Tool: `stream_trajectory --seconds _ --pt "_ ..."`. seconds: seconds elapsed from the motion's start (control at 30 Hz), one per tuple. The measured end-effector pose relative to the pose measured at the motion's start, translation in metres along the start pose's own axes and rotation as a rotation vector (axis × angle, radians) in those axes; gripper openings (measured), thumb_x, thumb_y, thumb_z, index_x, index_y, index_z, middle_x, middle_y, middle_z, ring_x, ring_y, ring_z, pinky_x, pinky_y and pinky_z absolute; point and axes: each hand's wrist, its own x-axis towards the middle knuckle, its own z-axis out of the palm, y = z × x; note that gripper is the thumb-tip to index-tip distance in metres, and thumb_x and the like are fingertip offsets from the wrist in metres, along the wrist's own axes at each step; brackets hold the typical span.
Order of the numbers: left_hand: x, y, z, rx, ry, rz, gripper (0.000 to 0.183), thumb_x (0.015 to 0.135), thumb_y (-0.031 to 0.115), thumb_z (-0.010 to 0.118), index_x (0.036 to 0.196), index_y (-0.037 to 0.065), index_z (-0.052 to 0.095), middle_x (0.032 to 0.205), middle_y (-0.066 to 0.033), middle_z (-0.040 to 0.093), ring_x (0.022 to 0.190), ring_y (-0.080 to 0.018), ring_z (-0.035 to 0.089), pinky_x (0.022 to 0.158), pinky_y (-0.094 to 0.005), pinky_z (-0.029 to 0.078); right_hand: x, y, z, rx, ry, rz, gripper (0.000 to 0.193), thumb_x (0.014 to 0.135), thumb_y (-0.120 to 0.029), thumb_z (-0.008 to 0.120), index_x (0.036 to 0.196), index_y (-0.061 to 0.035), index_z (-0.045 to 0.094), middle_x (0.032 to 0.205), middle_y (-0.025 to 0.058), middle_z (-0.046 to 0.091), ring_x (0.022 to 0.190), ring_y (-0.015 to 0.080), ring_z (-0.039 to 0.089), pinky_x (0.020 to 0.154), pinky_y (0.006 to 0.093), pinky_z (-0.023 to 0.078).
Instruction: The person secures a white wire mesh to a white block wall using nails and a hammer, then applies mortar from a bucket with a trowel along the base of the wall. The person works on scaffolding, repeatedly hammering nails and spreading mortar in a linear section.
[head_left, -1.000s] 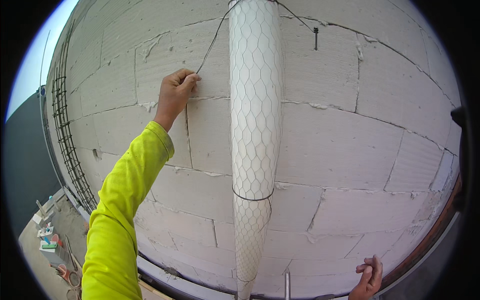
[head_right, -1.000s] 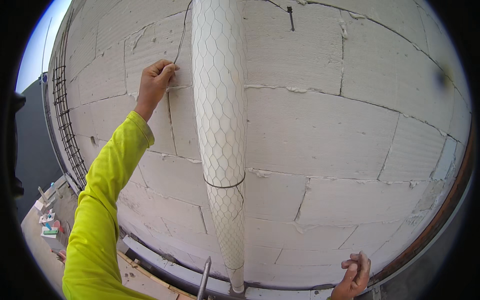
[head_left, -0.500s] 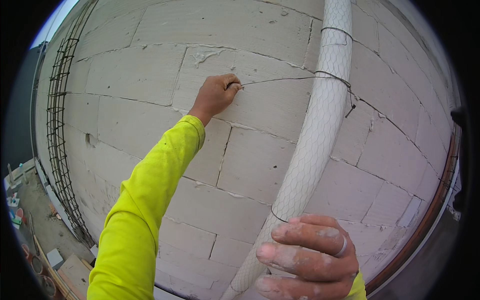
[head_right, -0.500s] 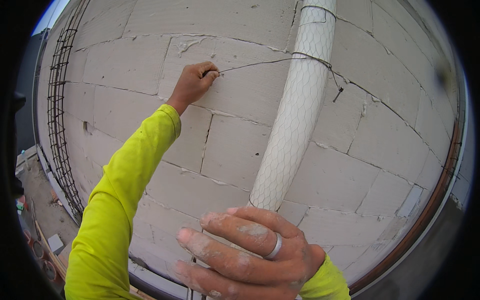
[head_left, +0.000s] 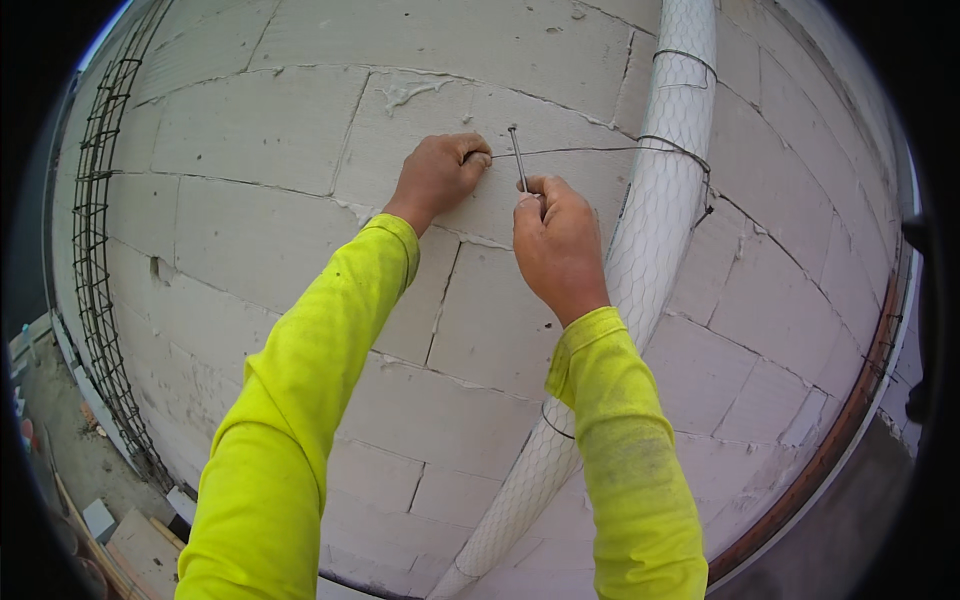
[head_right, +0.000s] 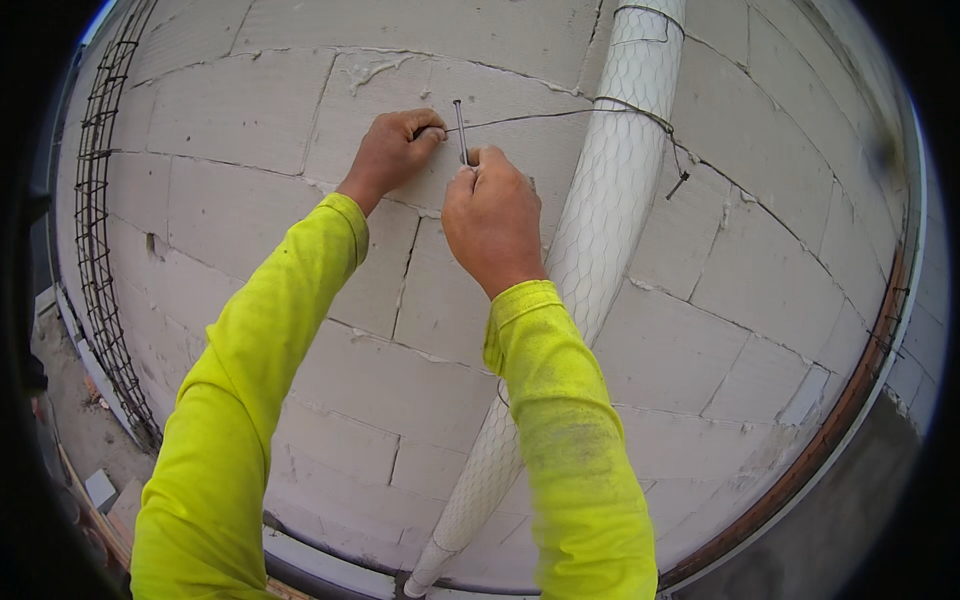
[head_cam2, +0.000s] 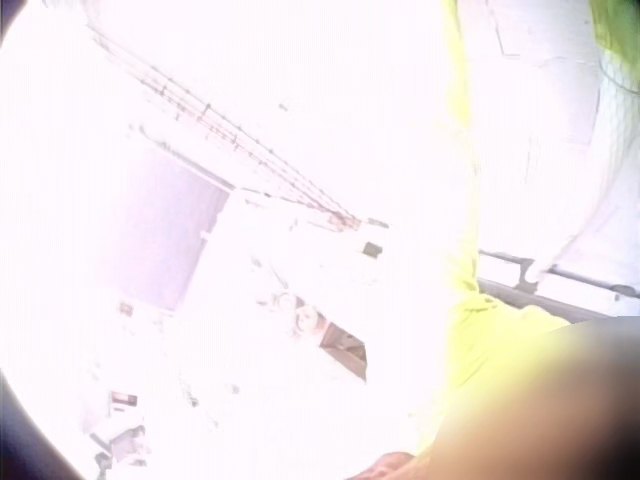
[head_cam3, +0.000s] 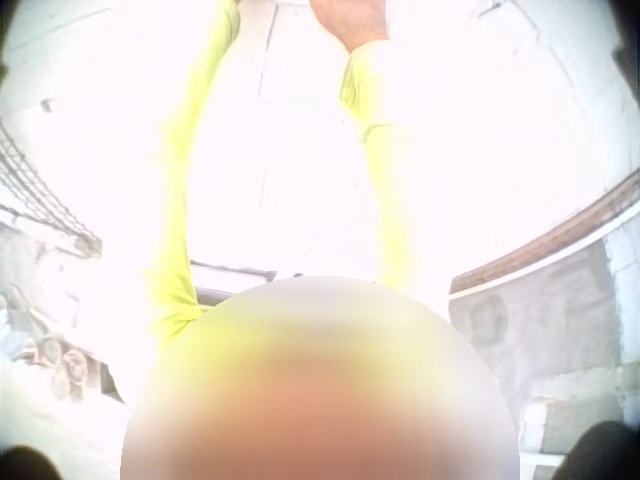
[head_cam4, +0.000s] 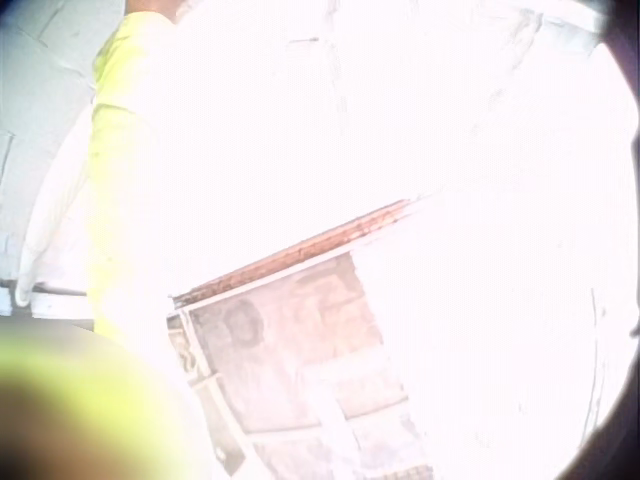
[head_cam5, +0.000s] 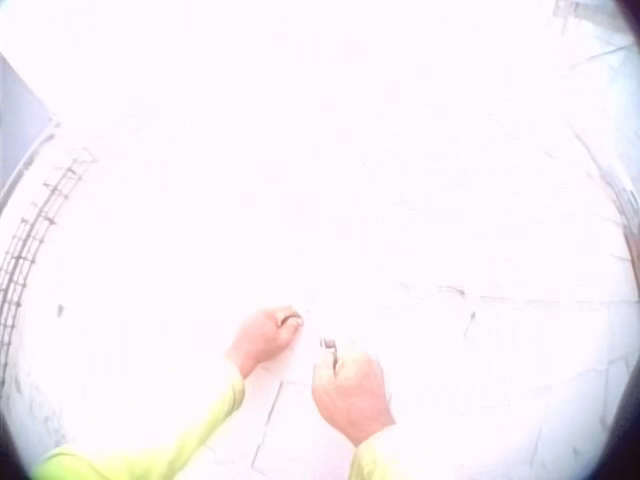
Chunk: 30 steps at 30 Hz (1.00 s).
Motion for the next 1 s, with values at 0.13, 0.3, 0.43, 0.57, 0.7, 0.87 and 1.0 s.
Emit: stream_trajectory --seconds 0.13,0.3,0.43,0.57,0.7,0.87,1.0 --pt "-0.006 0.006 -0.006 0.036 -0.024 0.002 0.018 0.087 0.019 0.066 0.098 0.007 0.073 0.086 -0.0131 0.072 0.076 -0.0279 0.069 0.07 -0.034 0.053 0.018 0.013 0.026 0.043 0.011 0.171 0.032 0.089 -0.016 0.052 0.105 0.0063 0.067 0.098 0.0272 0.07 0.094 0.0414 0.068 0.088 0.0462 0.052" --pt "-0.011 0.018 -0.016 0.264 -0.053 0.085 0.017 0.087 0.021 0.066 0.095 0.009 0.074 0.086 -0.0093 0.073 0.077 -0.0278 0.069 0.067 -0.0366 0.054 0.024 0.028 0.034 -0.028 0.074 0.121 0.038 0.088 -0.019 0.05 0.112 0.0033 0.07 0.1 0.0249 0.071 0.095 0.0428 0.067 0.09 0.0463 0.052" --pt "-0.009 0.027 -0.032 0.447 -0.053 0.323 0.011 0.088 0.019 0.066 0.089 0.01 0.073 0.081 -0.0048 0.071 0.074 -0.0262 0.068 0.063 -0.0381 0.053 0.025 0.018 0.022 -0.194 -0.003 0.091 0.038 0.089 -0.021 0.051 0.115 -0.0018 0.072 0.099 0.022 0.072 0.094 0.0402 0.069 0.088 0.0451 0.053" --pt "0.009 0.04 -0.053 0.653 -0.143 0.63 0.007 0.086 0.017 0.07 0.083 0.011 0.071 0.077 -0.002 0.067 0.07 -0.0233 0.066 0.062 -0.0384 0.053 0.022 0.008 0.004 -0.406 -0.124 0.004 0.033 0.09 -0.019 0.053 0.112 -0.0043 0.073 0.099 0.0202 0.073 0.091 0.0366 0.07 0.086 0.0436 0.054" --pt "0.044 0.058 -0.066 0.615 -0.252 0.907 0.006 0.083 0.016 0.072 0.081 0.01 0.072 0.075 0.0002 0.065 0.066 -0.0188 0.062 0.061 -0.0357 0.053 0.023 0.007 -0.021 -0.491 -0.337 -0.137 0.03 0.093 -0.013 0.051 0.11 -0.0019 0.073 0.097 0.0183 0.073 0.088 0.0347 0.07 0.084 0.0429 0.055" --pt "0.064 0.067 -0.086 -0.029 -0.747 0.151 0.008 0.084 0.017 0.072 0.083 0.009 0.075 0.063 0.0024 0.059 0.057 -0.0114 0.054 0.054 -0.0256 0.043 0.01 -0.003 -0.052 0.083 -0.445 -0.135 0.027 0.096 -0.01 0.052 0.11 0.0022 0.072 0.081 0.0122 0.07 0.077 0.0223 0.069 0.075 0.0347 0.056" --pt "0.049 0.057 -0.095 -0.581 -0.785 -0.17 0.014 0.092 0.018 0.068 0.083 0.009 0.074 0.063 0.0041 0.056 0.054 -0.0054 0.045 0.047 -0.0206 0.033 -0.006 -0.02 -0.048 0.548 -0.342 -0.067 0.024 0.098 -0.008 0.056 0.113 0.0051 0.069 0.076 0.0005 0.065 0.066 0.0055 0.059 0.06 0.0214 0.049"
